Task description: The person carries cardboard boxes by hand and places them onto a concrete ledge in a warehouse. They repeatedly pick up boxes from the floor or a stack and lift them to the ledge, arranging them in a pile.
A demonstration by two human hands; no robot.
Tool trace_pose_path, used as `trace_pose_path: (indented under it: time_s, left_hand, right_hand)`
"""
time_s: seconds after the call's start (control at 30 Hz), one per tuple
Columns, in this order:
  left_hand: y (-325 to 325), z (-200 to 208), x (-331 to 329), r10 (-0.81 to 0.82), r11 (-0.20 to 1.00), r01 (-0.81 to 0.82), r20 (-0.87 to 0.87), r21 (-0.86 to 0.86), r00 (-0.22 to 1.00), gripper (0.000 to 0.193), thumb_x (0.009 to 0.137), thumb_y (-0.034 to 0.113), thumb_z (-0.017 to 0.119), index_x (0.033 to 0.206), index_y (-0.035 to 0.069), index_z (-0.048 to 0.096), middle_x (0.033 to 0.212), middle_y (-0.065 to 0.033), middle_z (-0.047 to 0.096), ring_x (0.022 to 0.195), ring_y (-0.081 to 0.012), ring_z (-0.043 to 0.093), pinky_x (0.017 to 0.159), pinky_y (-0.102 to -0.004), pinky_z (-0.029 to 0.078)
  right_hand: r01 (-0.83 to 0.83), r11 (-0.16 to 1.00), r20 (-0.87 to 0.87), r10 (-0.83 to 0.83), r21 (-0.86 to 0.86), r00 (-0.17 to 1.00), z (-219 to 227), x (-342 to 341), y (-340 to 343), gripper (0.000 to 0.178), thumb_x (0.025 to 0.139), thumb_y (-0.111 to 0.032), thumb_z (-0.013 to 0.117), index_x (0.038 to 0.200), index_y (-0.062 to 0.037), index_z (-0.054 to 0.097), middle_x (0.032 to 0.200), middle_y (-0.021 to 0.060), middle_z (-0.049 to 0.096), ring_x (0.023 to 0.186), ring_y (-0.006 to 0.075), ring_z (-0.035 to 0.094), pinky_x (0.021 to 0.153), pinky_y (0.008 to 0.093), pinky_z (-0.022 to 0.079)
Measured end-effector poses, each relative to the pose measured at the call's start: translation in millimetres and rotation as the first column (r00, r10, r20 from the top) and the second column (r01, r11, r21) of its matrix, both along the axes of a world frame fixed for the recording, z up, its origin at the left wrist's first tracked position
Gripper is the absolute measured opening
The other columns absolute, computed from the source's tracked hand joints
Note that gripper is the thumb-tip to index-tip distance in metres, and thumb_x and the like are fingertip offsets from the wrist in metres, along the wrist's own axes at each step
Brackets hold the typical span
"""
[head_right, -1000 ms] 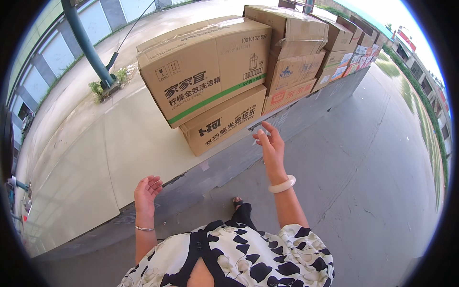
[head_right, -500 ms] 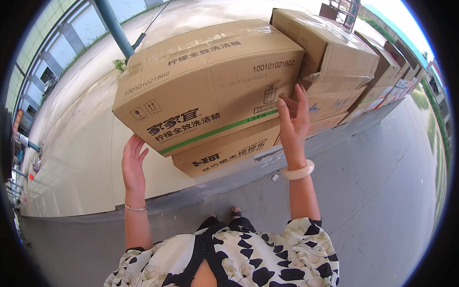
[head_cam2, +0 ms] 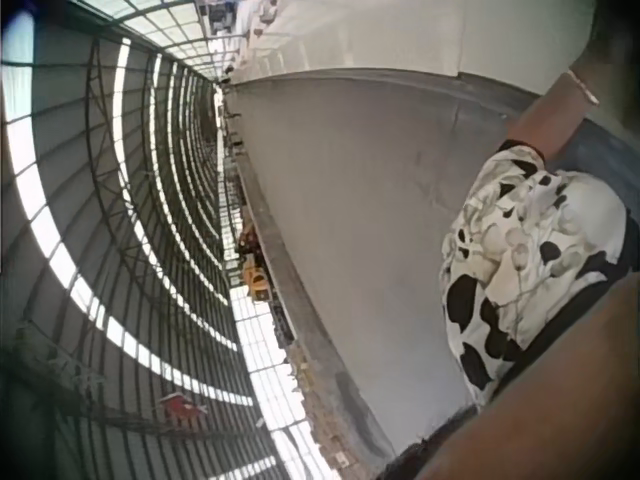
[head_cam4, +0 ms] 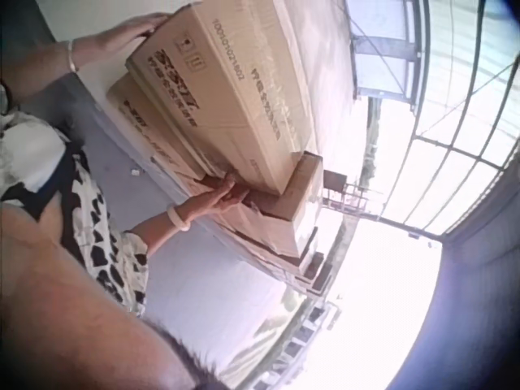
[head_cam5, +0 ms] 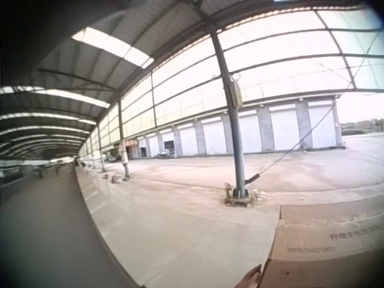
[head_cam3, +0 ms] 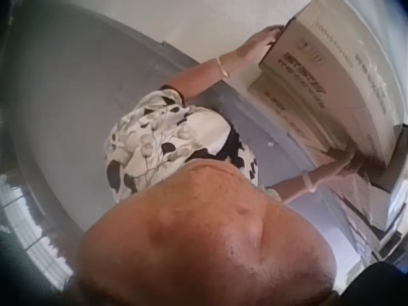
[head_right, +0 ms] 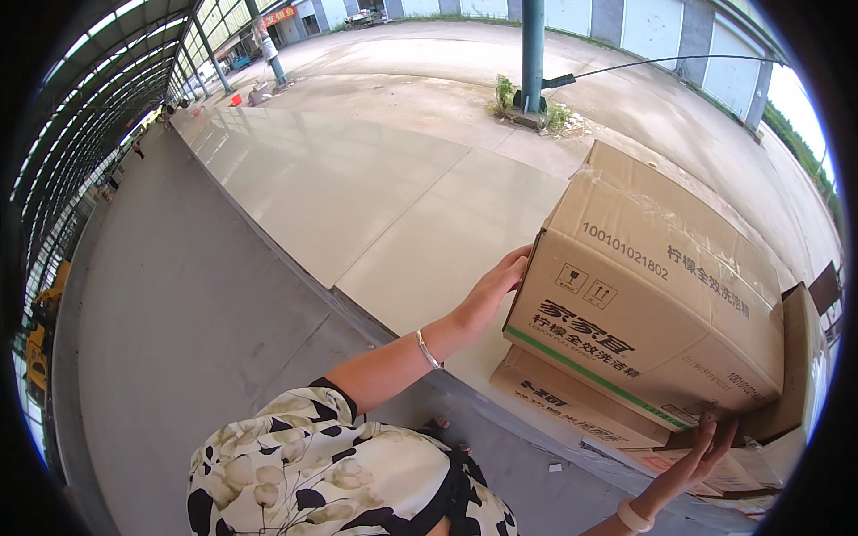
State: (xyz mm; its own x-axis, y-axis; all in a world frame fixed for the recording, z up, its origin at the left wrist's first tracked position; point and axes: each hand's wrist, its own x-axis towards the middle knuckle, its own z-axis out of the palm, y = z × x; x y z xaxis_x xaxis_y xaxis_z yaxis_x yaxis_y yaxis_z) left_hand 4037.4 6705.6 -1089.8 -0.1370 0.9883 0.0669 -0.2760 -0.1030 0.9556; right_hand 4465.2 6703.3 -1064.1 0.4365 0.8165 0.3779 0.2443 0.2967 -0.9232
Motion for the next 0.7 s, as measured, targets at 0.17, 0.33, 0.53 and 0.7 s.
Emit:
trace_pose_path:
  time_s: [0.17,0.33,0.53,0.7]
  left_hand:
    - [-9.1,-0.2,-25.2,-0.157,0.985,0.155,0.022,0.081,0.987,0.067,0.110,0.049,0.027,0.159,0.002,0.024,0.157,-0.0098,0.038,0.146,-0.0186,0.034,0.121,-0.0348,0.025]
    - [-21.4,-12.6,-36.4,-0.185,0.978,0.181,0.029,0.102,0.982,0.069,0.111,0.050,0.020,0.161,0.003,0.015,0.164,-0.0100,0.026,0.151,-0.0199,0.024,0.124,-0.0345,0.021]
    - [-8.4,-10.9,-5.5,-0.186,0.979,0.179,0.070,0.101,0.980,0.073,0.109,0.057,0.017,0.161,0.007,0.019,0.162,-0.0092,0.030,0.150,-0.0201,0.026,0.123,-0.0364,0.023]
    - [-33.8,-23.6,-45.2,-0.180,0.984,0.177,0.119,0.034,0.977,0.076,0.107,0.061,0.014,0.159,0.007,0.025,0.158,-0.0097,0.037,0.147,-0.0193,0.031,0.121,-0.0383,0.025]
  right_hand:
    - [0.099,0.995,0.031,-0.100,0.029,0.995,4.7,-37.7,-11.9,0.059,0.101,-0.033,0.058,0.149,-0.0012,0.047,0.128,0.0211,0.064,0.111,0.0237,0.066,0.101,0.0335,0.049]
    - [0.170,0.985,-0.016,-0.170,0.034,0.985,0.4,-53.9,-17.7,0.057,0.099,-0.032,0.059,0.146,-0.0012,0.051,0.135,0.0172,0.060,0.106,0.0213,0.064,0.099,0.0332,0.049]
    - [0.181,0.978,0.100,-0.191,0.100,0.977,-17.2,-20.1,-3.7,0.054,0.100,-0.037,0.054,0.141,-0.0010,0.056,0.133,0.0165,0.060,0.096,0.0203,0.057,0.084,0.0317,0.045]
    - [0.168,0.965,0.133,-0.197,0.200,0.971,-9.2,-61.2,-33.5,0.048,0.100,-0.036,0.056,0.133,-0.0016,0.062,0.117,0.0176,0.067,0.068,0.0157,0.051,0.058,0.0265,0.039]
